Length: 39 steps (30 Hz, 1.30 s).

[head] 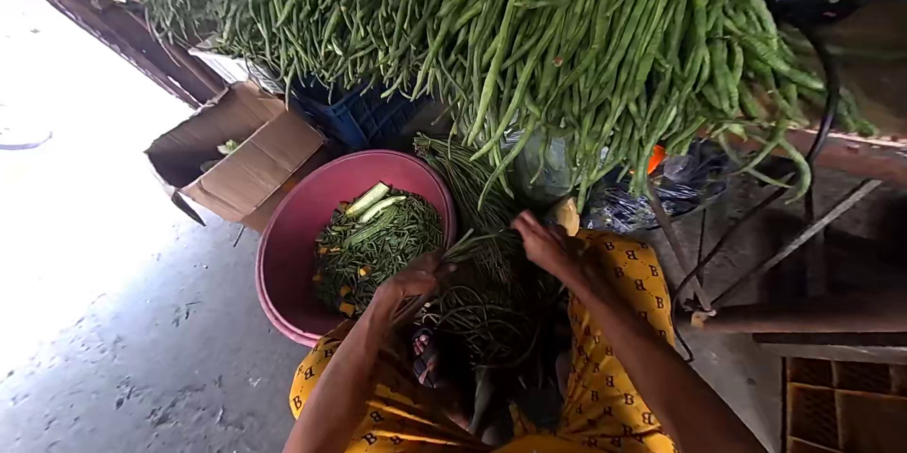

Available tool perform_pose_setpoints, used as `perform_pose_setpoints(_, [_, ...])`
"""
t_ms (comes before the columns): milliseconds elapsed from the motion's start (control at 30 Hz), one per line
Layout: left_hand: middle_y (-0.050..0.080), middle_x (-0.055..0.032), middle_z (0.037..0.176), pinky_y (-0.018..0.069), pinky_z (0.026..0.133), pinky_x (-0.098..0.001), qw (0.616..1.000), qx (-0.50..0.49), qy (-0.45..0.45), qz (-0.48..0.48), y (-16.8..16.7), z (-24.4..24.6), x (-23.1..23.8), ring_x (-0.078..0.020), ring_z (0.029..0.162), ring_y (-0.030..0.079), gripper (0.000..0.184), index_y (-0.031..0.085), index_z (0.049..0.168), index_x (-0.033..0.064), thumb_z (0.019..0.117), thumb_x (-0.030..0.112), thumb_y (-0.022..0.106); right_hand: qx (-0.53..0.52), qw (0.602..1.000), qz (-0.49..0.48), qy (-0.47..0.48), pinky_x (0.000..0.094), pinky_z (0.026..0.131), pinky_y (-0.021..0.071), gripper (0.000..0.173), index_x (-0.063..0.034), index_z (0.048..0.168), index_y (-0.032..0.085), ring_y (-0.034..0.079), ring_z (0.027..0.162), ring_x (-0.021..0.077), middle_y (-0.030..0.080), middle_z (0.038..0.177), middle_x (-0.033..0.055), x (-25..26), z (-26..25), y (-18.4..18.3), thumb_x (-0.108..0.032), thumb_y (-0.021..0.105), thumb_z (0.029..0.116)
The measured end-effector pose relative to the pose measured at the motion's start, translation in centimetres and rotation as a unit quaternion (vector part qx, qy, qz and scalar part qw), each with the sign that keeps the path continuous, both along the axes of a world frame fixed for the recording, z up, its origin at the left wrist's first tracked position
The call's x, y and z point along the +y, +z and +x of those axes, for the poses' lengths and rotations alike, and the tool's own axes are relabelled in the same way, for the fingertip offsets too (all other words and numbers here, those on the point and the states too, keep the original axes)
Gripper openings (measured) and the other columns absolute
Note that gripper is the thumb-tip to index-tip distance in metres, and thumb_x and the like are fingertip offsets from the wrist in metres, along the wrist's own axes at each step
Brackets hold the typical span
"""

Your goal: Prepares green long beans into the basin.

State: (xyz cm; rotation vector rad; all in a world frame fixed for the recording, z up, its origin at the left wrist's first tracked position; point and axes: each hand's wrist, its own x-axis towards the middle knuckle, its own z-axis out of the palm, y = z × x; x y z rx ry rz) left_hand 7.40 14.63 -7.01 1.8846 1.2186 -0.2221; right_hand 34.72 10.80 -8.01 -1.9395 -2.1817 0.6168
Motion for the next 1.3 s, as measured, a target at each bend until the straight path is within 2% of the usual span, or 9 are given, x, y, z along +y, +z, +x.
perform_pose_setpoints(233, [0.059,-0.0034,0.101,0.0525,0.077,-0.0262,0.964,-0.211,0.158,-0.037,0.9,-3.3,1.6,-0.0077,0.081,0.059,0.040,0.051,0.136,0.0016,0.1117,0.030,0.039,0.162,0.985,-0.042,-0.048,0.0542,0.113,0.0411,0.053,-0.0063,0.153,0.047,0.054,0.134,0.0364,0.052,0.149,0.0219,2.3,-1.6,1.3,-0.021,0.060,0.1030])
perform_pose_setpoints(333, [0.059,0.0053,0.089,0.0533,0.071,-0.0209,0.928,-0.320,0.167,-0.089,1.1,-3.5,1.6,-0.0031,0.073,0.058,0.031,0.053,0.127,0.0042,0.1111,0.025,0.037,0.477,0.872,-0.075,-0.076,0.0231,0.063,0.0497,0.054,-0.0037,0.142,0.053,0.055,0.069,0.0076,0.061,0.097,0.0036,3.4,-5.6,0.5,-0.021,0.071,0.0941])
perform_pose_setpoints(400, [0.059,0.0074,0.086,0.0534,0.070,-0.0198,0.916,-0.353,0.159,-0.108,1.4,-3.4,1.4,-0.0021,0.071,0.059,0.027,0.055,0.122,0.0062,0.1107,0.022,0.036,0.632,0.755,-0.154,-0.085,0.0190,0.049,0.0448,0.025,-0.0082,0.122,0.054,0.046,0.049,0.0026,0.055,0.072,-0.0054,4.7,-8.6,0.3,-0.012,0.062,0.0981])
perform_pose_setpoints(500, [0.059,0.0082,0.082,0.0540,0.068,-0.0200,0.897,-0.391,0.163,-0.128,1.5,-3.5,1.2,-0.0022,0.068,0.059,0.027,0.056,0.117,0.0090,0.1104,0.021,0.032,0.705,0.679,-0.192,-0.068,0.0189,0.050,0.0451,0.027,-0.0026,0.127,0.060,0.052,0.054,0.0030,0.073,0.095,0.0040,6.7,-11.5,0.6,-0.013,0.058,0.1027])
perform_pose_setpoints(600, [0.063,0.0049,0.088,0.0555,0.070,-0.0218,0.884,-0.405,0.205,-0.110,1.7,-4.5,1.7,-0.0044,0.071,0.062,0.028,0.055,0.123,0.0056,0.1106,0.021,0.035,0.693,0.700,-0.154,-0.073,0.0175,0.046,0.0434,0.012,0.0009,0.107,0.066,0.050,0.049,0.0024,0.072,0.085,0.0048,8.6,-13.9,1.7,-0.008,0.060,0.1016])
perform_pose_setpoints(867, [0.054,-0.0031,0.090,0.0499,0.070,-0.0251,0.912,-0.249,0.318,0.072,2.2,-7.0,3.6,-0.0079,0.071,0.054,0.033,0.051,0.130,-0.0046,0.1117,0.021,0.039,0.594,0.791,-0.132,-0.055,0.0199,0.051,0.0401,0.033,-0.0028,0.125,0.055,0.044,0.056,0.0035,0.058,0.087,0.0021,12.3,-17.3,1.4,-0.023,0.066,0.1011])
perform_pose_setpoints(967, [0.052,-0.0020,0.087,0.0488,0.066,-0.0249,0.894,-0.256,0.355,0.096,2.0,-8.9,4.2,-0.0074,0.067,0.051,0.033,0.051,0.129,-0.0044,0.1117,0.021,0.039,0.406,0.901,-0.153,-0.016,0.0400,0.075,0.0496,0.066,0.0013,0.136,0.051,0.056,0.081,0.0212,0.060,0.106,0.0160,11.4,-17.7,1.2,-0.056,0.053,0.1026])
perform_pose_setpoints(1067, [0.052,-0.0029,0.086,0.0485,0.067,-0.0271,0.903,-0.224,0.345,0.125,1.9,-9.4,4.5,-0.0088,0.068,0.051,0.034,0.051,0.130,-0.0041,0.1114,0.022,0.039,0.314,0.933,-0.173,0.037,0.0526,0.089,0.0483,0.076,0.0041,0.136,0.053,0.061,0.100,0.0341,0.061,0.120,0.0262,10.4,-19.2,1.6,-0.063,0.040,0.1043])
perform_pose_setpoints(1300, [0.063,-0.0314,0.124,0.0445,0.107,-0.0529,0.932,-0.048,0.288,0.213,2.9,-8.5,4.1,-0.0410,0.120,0.062,0.039,0.049,0.139,-0.0106,0.1104,0.015,0.040,0.273,0.945,-0.169,0.068,0.0564,0.102,0.0432,0.077,0.0041,0.132,0.060,0.059,0.120,0.0382,0.060,0.131,0.0277,10.8,-21.9,3.2,-0.063,0.031,0.1063])
